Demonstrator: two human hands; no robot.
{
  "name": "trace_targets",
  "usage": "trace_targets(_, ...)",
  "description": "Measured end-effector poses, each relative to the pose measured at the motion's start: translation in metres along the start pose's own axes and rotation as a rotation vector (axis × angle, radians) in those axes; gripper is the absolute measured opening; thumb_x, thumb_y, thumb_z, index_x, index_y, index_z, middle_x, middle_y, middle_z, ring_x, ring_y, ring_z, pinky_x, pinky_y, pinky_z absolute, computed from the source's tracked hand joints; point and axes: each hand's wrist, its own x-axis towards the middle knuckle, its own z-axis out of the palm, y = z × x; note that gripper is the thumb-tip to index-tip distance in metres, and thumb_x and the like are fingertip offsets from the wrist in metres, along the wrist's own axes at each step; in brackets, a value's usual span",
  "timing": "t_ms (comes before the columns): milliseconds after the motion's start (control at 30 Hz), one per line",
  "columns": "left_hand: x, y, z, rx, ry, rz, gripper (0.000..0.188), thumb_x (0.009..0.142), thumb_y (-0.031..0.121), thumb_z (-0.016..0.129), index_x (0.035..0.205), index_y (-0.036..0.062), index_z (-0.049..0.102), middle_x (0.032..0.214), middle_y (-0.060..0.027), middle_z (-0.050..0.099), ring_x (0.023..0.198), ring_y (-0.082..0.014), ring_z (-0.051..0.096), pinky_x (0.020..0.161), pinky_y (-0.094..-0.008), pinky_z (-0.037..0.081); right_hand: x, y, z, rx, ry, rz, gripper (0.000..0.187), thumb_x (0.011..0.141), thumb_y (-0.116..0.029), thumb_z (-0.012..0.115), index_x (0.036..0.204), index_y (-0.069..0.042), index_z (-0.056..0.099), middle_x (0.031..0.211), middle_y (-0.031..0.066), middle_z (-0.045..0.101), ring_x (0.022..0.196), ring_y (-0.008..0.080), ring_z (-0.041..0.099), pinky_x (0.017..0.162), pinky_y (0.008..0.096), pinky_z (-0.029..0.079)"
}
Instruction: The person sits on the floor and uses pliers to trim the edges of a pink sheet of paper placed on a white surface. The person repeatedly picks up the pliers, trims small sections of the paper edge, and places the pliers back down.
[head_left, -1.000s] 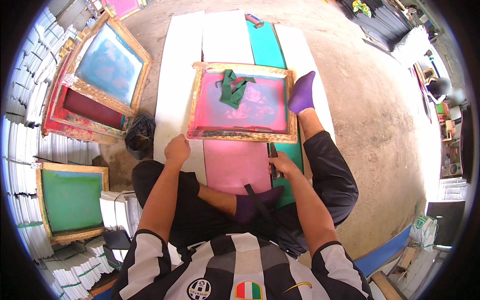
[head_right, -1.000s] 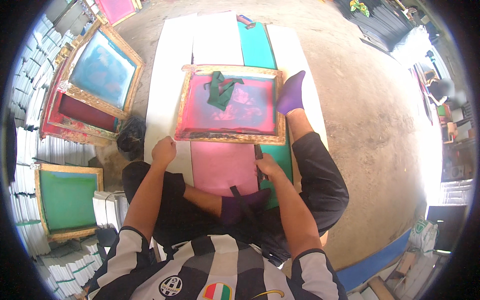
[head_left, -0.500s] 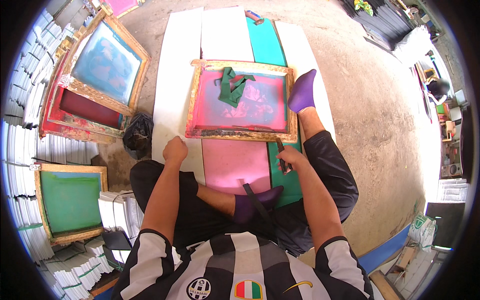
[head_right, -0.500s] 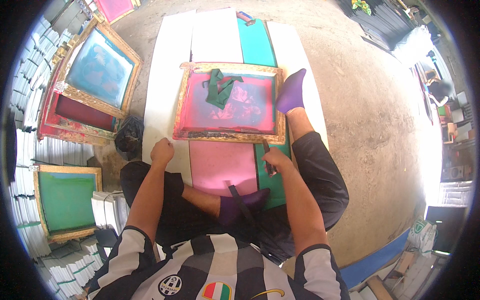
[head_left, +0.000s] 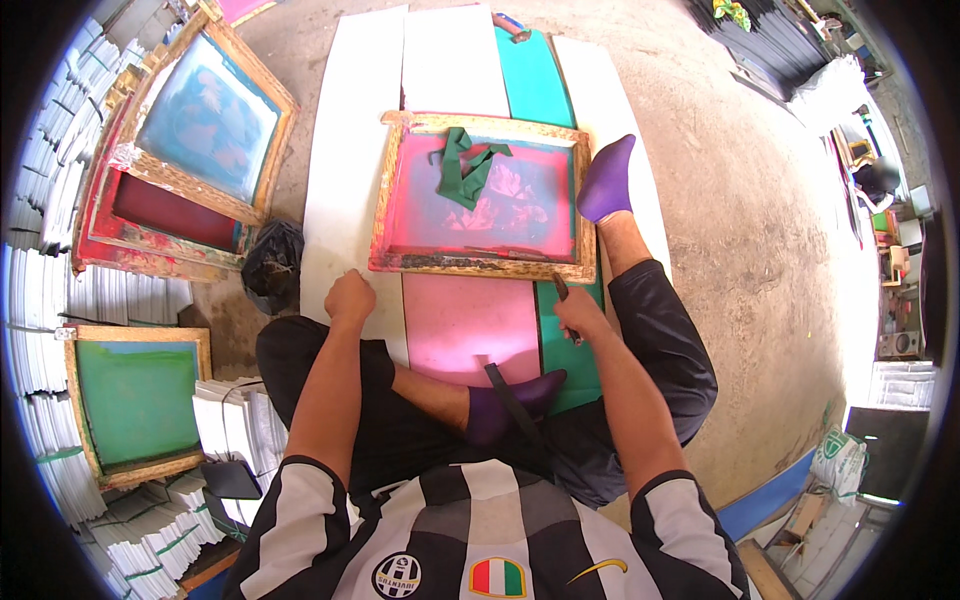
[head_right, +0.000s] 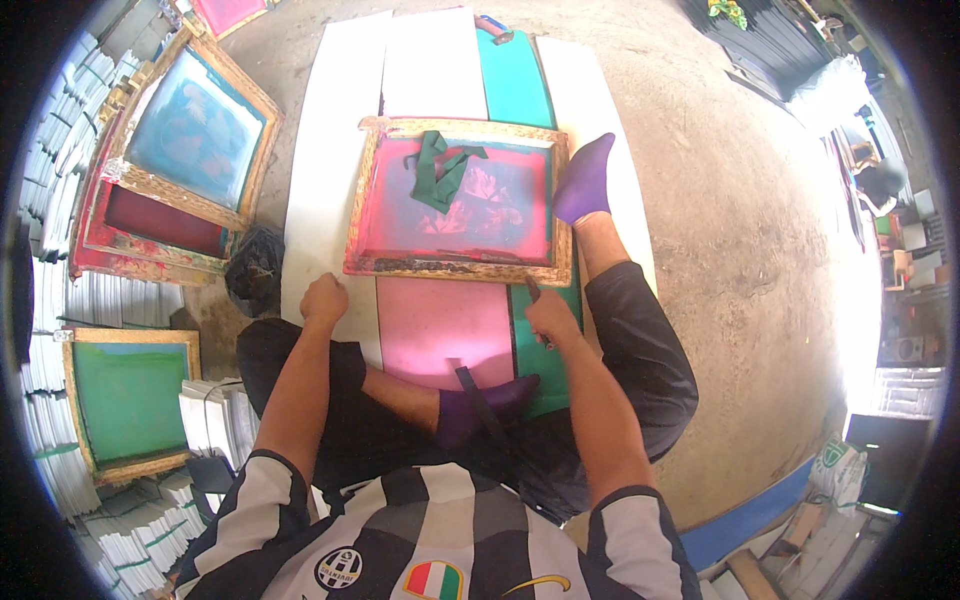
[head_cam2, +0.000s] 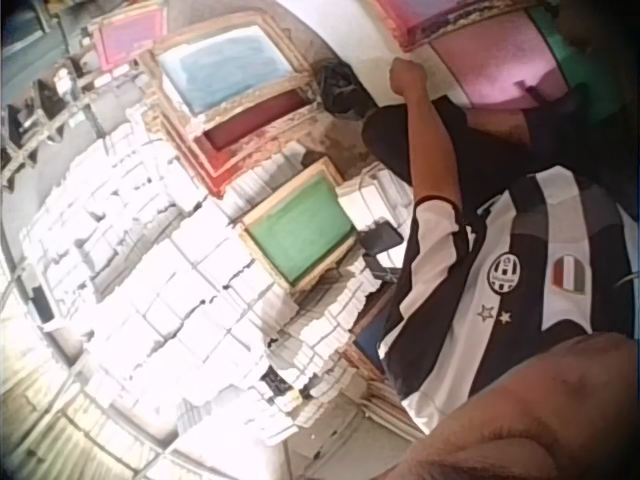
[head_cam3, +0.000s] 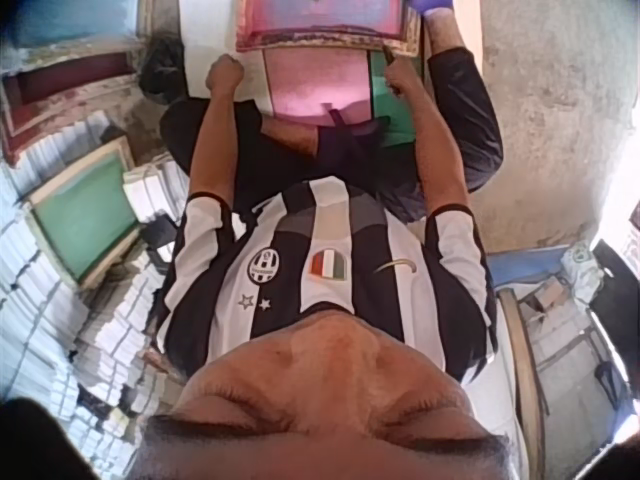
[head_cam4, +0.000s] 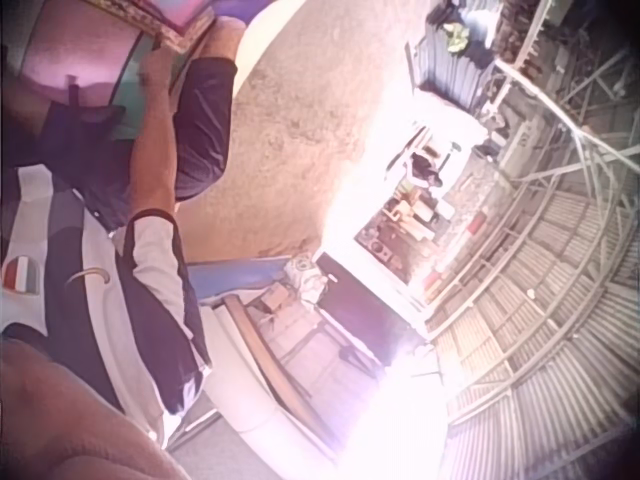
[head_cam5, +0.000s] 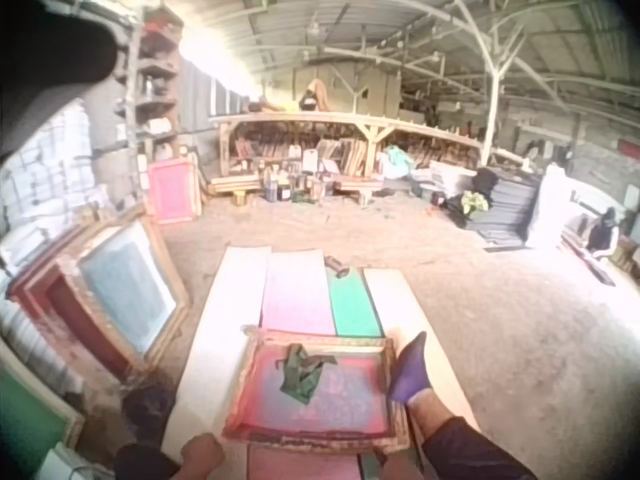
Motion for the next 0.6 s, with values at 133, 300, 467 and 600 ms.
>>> trace_targets(133, 0.005, -0.002, 0.001, 0.033, -0.001, -0.04, 0.032, 0.098, 0.03, 0.058, 0.117, 0.0068, 0.07, 0.118, -0.0213, 0.072, 0.112, -0.041, 0.068, 0.093, -0.0512, 0.054, -0.004, 0.002, 0.02, 0.004, 0.177, -0.022, 0.026, 0.088, -0.011, 0.055, 0.106, 0.007, 0.064, 0.078, 0.0211, 0.071, 0.057, 0.0309, 0.07, 0.051, 0.0468, 0.055)
trace_targets(300, 0.0, 0.001, -0.003, 0.021, 0.007, -0.043, 0.031, 0.098, 0.029, 0.057, 0.116, 0.0064, 0.069, 0.118, -0.0219, 0.071, 0.112, -0.0413, 0.068, 0.092, -0.0514, 0.054, -0.002, 0.006, 0.039, -0.172, 0.321, -0.051, 0.033, 0.091, -0.016, 0.058, 0.116, 0.004, 0.064, 0.099, 0.0268, 0.073, 0.086, 0.0385, 0.075, 0.076, 0.05, 0.061)
trace_targets(467, 0.0, -0.005, -0.004, 0.028, 0.034, -0.058, 0.031, 0.098, 0.028, 0.057, 0.116, 0.0066, 0.069, 0.118, -0.0217, 0.071, 0.112, -0.041, 0.069, 0.092, -0.0512, 0.054, -0.015, -0.002, 0.045, -0.307, 0.354, -0.006, 0.034, 0.096, -0.018, 0.057, 0.124, 0.001, 0.06, 0.115, 0.0295, 0.07, 0.108, 0.0446, 0.07, 0.092, 0.0544, 0.057)
trace_targets(600, 0.002, -0.007, -0.008, 0.013, 0.067, -0.099, 0.031, 0.098, 0.028, 0.058, 0.116, 0.0068, 0.069, 0.118, -0.0213, 0.071, 0.112, -0.0408, 0.068, 0.092, -0.051, 0.054, -0.017, -0.003, 0.046, -0.363, 0.372, 0.003, 0.03, 0.097, -0.016, 0.054, 0.122, 0.0, 0.058, 0.112, 0.0293, 0.071, 0.106, 0.0454, 0.07, 0.09, 0.055, 0.058)
